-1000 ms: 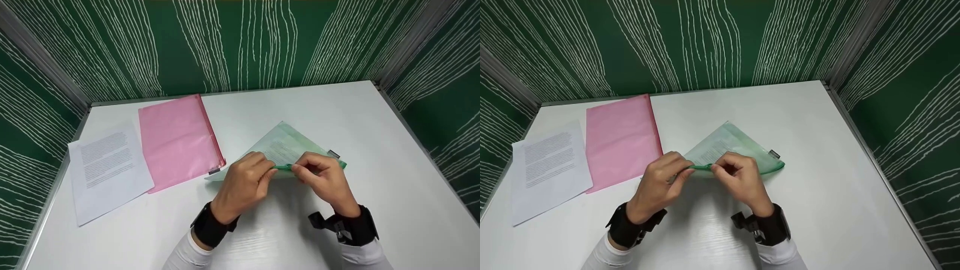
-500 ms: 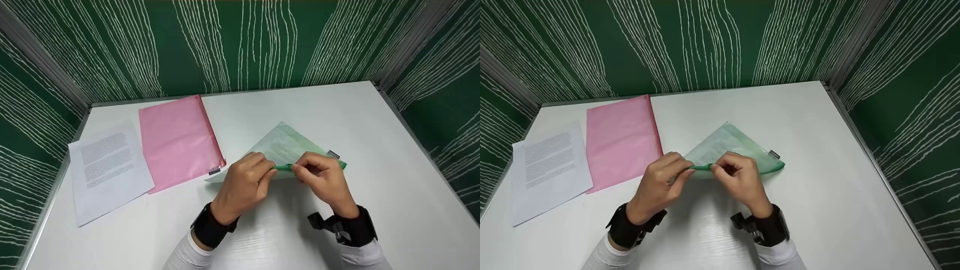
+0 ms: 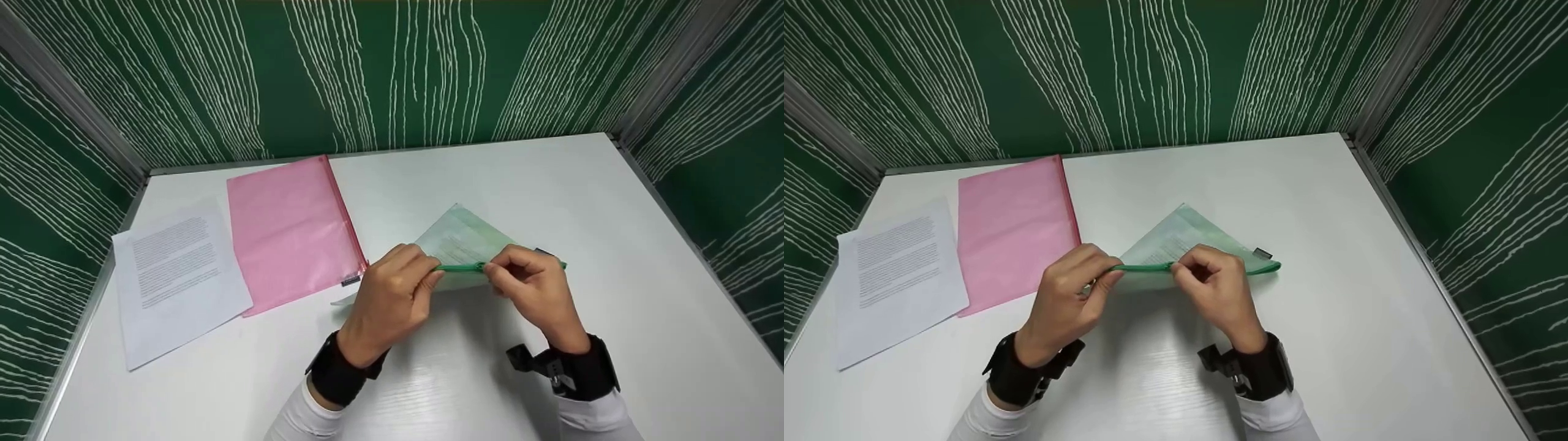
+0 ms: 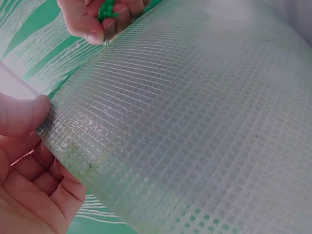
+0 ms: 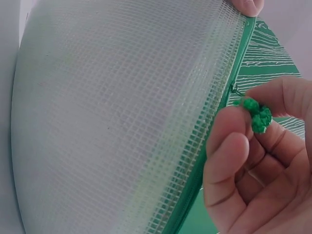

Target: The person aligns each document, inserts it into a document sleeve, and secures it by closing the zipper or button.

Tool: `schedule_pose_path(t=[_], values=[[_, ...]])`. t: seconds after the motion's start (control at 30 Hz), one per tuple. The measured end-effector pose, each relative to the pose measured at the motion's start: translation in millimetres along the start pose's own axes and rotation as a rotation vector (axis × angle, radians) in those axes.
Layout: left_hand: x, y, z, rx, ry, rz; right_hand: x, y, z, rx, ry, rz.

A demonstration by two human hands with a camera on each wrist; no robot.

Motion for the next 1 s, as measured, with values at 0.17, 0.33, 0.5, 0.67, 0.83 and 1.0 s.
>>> schedule_pose_path(t=[0.17,0.33,0.5,0.67,0.83,1.0], values=[[0.0,0.9,0.2,0.005,0.004,0.018,0.0,1.7,-0.6,-0.016,0.004,0.006],[1.4,2.7,-4.3,0.004,0.040,0.041,1.5,5.4,-3.1,-0.031,0.031,0.044],[1.8,1.8,-7.6,-0.006,0.066,0.049,2.0,-0.3,-6.1,-0.053,0.038,0.080],[1.7,1.6,-7.3,0.000,0.058,0.040,1.7,-12.4,-7.6,-0.059,0.038,0.068],[1.8,2.0,-7.8,-0.004,0.059,0.044,1.0,6.0,-5.8,-0.061,0.038,0.079],[1.6,2.3,-11.1,-0.006,0.097,0.060,2.5,7.6,-7.9,-0.094,0.059,0.112]])
Point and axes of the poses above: each hand's wrist, its own x-axis towards the middle knuckle, its own z-axis out of the palm, y = z × x, the point moved 4 cm from there along x, towards the middle knuckle, and after that the axes turned 15 degrees about -x, right-handed, at the moved point
